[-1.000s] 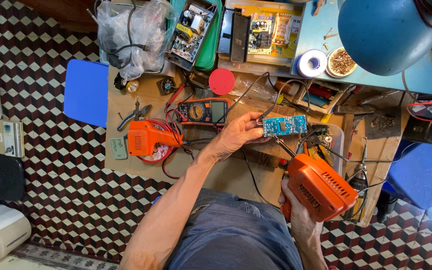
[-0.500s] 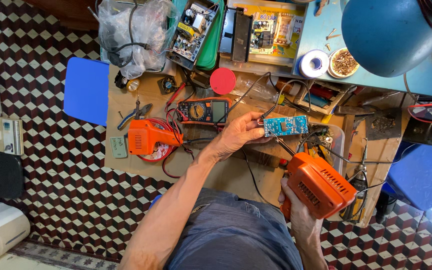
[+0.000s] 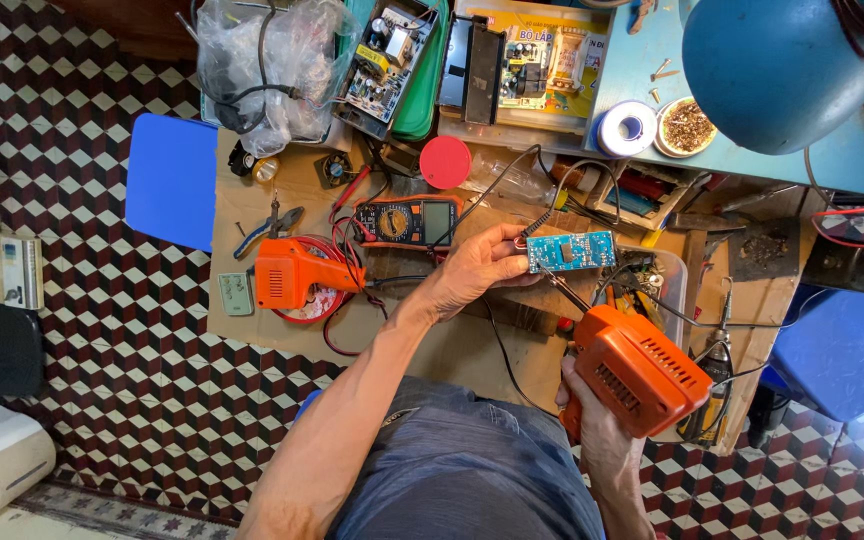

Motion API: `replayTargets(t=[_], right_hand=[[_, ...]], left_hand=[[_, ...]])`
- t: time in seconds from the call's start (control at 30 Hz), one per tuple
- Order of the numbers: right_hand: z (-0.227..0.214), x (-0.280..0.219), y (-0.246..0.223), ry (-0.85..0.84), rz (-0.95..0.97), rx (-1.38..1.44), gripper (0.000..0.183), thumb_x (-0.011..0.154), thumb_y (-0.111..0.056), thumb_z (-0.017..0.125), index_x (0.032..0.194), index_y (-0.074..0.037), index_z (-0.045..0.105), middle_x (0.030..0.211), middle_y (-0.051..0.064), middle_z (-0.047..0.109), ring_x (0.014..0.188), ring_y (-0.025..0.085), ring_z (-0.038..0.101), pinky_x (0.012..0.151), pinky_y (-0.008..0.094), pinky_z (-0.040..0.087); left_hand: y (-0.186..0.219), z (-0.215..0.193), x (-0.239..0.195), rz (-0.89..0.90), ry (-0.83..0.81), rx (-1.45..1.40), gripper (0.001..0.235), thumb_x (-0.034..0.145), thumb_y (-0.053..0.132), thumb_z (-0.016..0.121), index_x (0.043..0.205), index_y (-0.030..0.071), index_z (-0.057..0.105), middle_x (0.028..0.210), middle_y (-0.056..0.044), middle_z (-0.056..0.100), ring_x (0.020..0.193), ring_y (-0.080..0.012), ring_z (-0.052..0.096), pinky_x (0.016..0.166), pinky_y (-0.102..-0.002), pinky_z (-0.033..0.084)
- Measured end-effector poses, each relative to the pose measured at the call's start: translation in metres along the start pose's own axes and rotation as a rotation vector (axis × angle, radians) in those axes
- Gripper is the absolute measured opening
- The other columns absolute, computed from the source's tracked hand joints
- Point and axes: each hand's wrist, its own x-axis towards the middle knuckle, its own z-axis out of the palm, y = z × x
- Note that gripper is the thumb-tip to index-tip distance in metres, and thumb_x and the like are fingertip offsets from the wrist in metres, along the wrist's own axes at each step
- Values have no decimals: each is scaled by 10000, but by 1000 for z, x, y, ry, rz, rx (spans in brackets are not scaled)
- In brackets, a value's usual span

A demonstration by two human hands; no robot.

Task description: The person uses a hot air gun to heat a small blue circuit board and then applies solder with a soldering iron to its components. They repeatedly flip the board to work on both sides and inspect the joints between applications.

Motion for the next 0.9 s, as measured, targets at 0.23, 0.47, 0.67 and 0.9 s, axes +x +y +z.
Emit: replayTargets(t=[0.23,0.47,0.67,0.9], right_hand=[[0,3,2,7,20,-19,152,914,-114,700,1020,-6,684,685,72,643,603,148,619,599,310,540],[1,4,5,-19,-47,56,151,921,-108,698,1017,5,670,699,72,640,616,145,621,609,307,539],[-1,4,6,26,30,1,137,949,-119,689,984,13,686,674,95,618,541,181,552,503,345,452],[-1,3,10,2,-34,-21,118,925,-105,684,983,-2,690,692,81,650,618,155,624,613,330,537]], left_hand=[[-3,-1,2,6,-10,-18,496,1019,140,622,1458,-4,441,1307,-111,643,1183,-159,642,1053,-320,557],[-6,-4,2,-2,-14,-25,515,1024,139,619,1478,-11,428,1308,-126,643,1165,-183,649,1050,-323,552],[-7,-4,3,3,-16,-44,531,1027,122,611,1498,-19,410,1333,-134,630,1178,-184,650,1055,-327,551],[-5,-4,2,-5,7,-16,531,1028,115,602,1505,-18,410,1311,-150,640,1164,-199,655,1048,-329,553]])
